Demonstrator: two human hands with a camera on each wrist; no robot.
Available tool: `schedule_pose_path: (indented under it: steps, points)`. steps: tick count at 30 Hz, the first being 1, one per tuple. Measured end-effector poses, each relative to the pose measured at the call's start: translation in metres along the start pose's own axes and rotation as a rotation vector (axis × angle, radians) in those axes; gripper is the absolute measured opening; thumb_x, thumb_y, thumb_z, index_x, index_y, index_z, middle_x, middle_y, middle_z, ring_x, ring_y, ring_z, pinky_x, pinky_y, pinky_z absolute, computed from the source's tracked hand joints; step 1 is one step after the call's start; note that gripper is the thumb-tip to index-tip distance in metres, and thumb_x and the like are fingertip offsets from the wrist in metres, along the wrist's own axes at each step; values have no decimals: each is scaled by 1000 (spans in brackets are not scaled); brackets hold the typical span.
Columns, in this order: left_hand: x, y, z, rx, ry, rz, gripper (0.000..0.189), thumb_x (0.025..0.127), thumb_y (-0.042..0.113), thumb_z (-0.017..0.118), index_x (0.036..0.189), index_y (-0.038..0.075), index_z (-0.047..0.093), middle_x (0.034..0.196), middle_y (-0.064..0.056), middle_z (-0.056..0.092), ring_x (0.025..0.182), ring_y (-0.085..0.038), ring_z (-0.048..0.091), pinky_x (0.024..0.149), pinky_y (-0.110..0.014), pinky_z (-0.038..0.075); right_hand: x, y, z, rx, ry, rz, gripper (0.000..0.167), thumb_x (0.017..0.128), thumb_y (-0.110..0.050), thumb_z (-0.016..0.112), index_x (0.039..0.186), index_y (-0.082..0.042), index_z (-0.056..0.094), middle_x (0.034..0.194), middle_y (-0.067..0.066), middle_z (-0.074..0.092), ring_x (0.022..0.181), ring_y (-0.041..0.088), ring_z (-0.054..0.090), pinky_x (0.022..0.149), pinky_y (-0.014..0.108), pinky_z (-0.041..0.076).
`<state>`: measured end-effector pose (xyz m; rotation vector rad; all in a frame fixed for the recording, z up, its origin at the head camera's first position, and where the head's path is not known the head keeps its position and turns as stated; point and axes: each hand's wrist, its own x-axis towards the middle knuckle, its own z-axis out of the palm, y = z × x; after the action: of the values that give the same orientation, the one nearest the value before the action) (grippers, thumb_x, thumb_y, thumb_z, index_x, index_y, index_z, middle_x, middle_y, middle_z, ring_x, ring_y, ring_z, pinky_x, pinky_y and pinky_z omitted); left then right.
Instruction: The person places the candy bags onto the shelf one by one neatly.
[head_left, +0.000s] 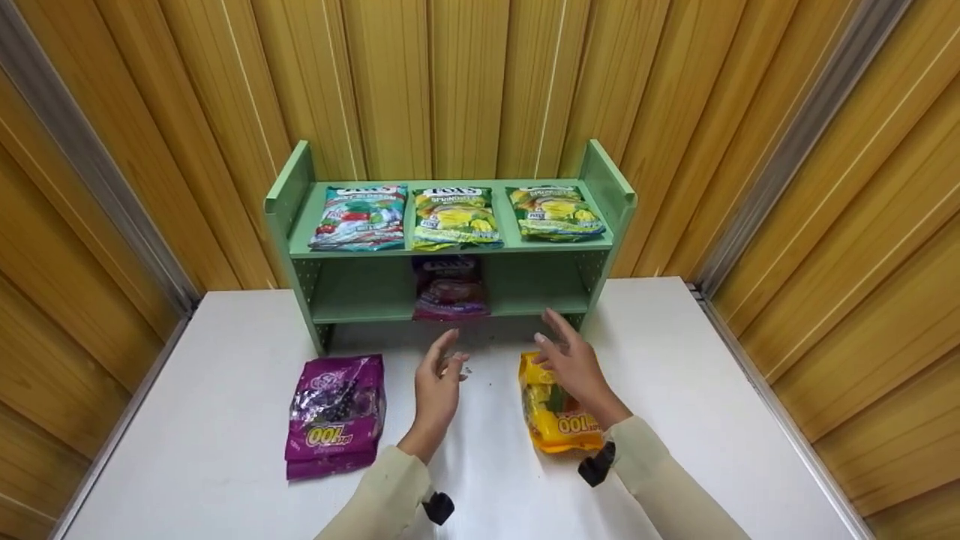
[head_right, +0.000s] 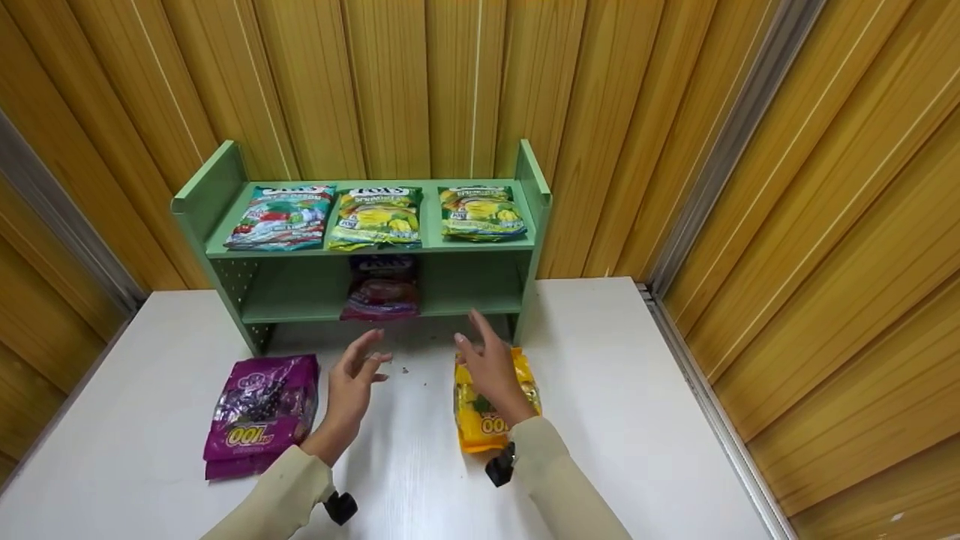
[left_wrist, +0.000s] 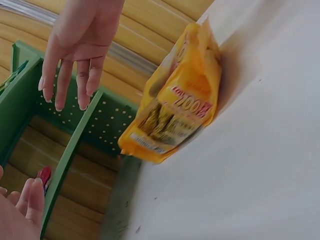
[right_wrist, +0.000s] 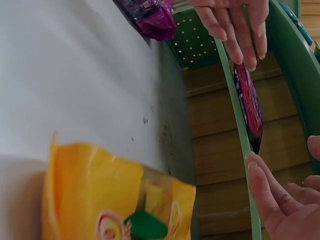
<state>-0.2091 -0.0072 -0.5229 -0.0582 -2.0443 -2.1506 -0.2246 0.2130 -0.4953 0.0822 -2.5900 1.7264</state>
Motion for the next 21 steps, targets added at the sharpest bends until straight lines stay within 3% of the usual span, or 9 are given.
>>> schedule_pose_path:
  steps: [5,11,16,21]
  points:
    - [-12,-10,11,25,-9,-55,43,99,7,49,142,13,48,145,-7,50,114,-22,60,99,-40,51,-11,17,-16,-39,44,47,56,101,-36,50,152,-22,30,152,3,43,116,26,59,100,42,51]
    - [-22,-21,21,36,-1,-90,41,101,16,49,142,11,47,146,-7,49,126,-24,53,107,-44,45,-23,38,-35,-141,87,124,56,102,-36,46,150,-11,32,152,13,41,139,33,38,111,50,39]
    - [-30,-32,36,25,-4,-161,46,100,16,49,145,10,43,148,-9,46,131,-27,49,109,-45,43,-32,55,-49,-160,56,218,63,101,-42,46,153,-12,26,158,18,26,146,39,24,114,54,33]
    - [-40,-46,51,30,-21,-250,49,101,22,49,148,13,39,151,-9,43,135,-28,46,111,-45,41,-40,68,-50,-136,21,373,71,101,-42,44,156,-10,12,160,24,13,146,43,16,117,58,24]
